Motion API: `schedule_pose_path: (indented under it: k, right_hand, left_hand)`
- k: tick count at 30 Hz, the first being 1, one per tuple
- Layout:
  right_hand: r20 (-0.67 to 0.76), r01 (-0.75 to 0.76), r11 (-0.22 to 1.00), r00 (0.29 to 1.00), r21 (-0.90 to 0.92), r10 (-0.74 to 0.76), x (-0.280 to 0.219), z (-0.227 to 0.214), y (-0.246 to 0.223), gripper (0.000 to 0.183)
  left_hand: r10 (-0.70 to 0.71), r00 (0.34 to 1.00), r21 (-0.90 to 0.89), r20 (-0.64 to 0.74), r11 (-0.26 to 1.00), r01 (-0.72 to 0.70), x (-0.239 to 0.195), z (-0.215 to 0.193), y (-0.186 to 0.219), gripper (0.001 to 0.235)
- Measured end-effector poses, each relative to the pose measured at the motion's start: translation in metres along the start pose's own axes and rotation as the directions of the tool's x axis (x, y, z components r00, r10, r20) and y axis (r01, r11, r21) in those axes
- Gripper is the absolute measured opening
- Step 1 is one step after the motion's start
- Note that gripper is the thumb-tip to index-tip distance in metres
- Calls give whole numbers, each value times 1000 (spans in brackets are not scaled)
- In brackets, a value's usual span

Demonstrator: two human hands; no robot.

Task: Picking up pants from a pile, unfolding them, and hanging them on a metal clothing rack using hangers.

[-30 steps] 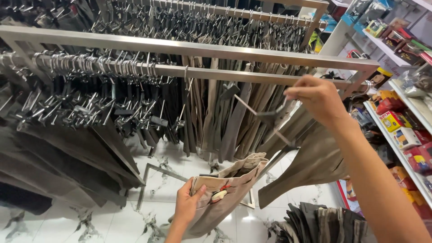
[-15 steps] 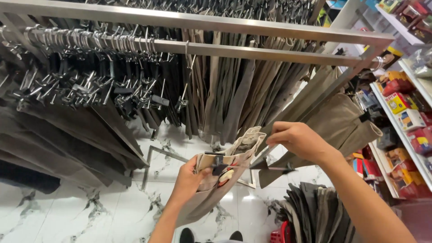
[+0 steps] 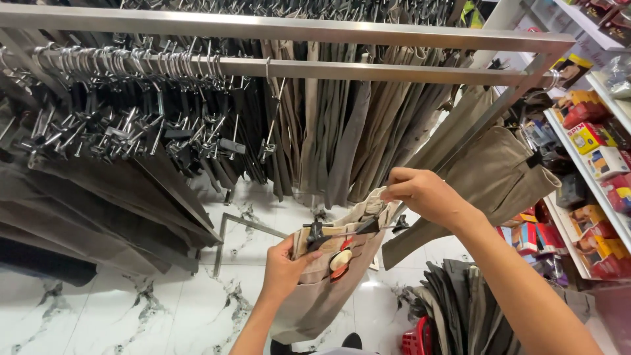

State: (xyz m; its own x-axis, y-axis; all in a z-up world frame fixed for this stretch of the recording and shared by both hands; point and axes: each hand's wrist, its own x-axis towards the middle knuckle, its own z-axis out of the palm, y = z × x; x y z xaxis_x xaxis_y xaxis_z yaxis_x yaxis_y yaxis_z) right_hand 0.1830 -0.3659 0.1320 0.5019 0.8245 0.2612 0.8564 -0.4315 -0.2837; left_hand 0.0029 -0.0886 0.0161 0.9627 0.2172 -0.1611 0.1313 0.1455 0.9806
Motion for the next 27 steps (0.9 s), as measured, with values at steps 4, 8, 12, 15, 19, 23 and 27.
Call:
schedule_pose_path:
  k: [4, 8, 12, 15, 19, 23, 27]
  right_hand:
    - [45, -44, 995, 998, 85, 40, 5, -3, -3, 8]
    - [51, -23, 994, 999, 105, 18, 9, 3, -10, 28]
    - [77, -67, 988, 995, 138, 56, 9, 12, -22, 40]
    - [136, -126, 971, 986, 205, 99, 17, 19, -55, 55]
    - [169, -236, 883, 969, 406, 181, 29, 53, -91, 67]
    - [139, -333, 782, 941, 526, 308, 33, 58, -89, 37]
    - [173, -362, 713, 929, 600, 326, 31, 60, -87, 43]
  left_hand:
    - [76, 996, -28, -37, 997, -77, -8, 7, 0, 30]
    - [80, 992, -12, -99, 997, -81, -7, 12, -2, 19]
    - [121, 978, 36, -172, 993, -117, -4, 12, -6, 21]
    - [177, 966, 77, -187, 983, -166, 1, 13, -6, 21]
    - [299, 945, 156, -135, 948, -277, 10, 18, -13, 28]
    - [289, 954, 163, -81, 948, -273, 8, 16, 0, 26]
    - [248, 966, 174, -78, 957, -231, 9, 15, 3, 25]
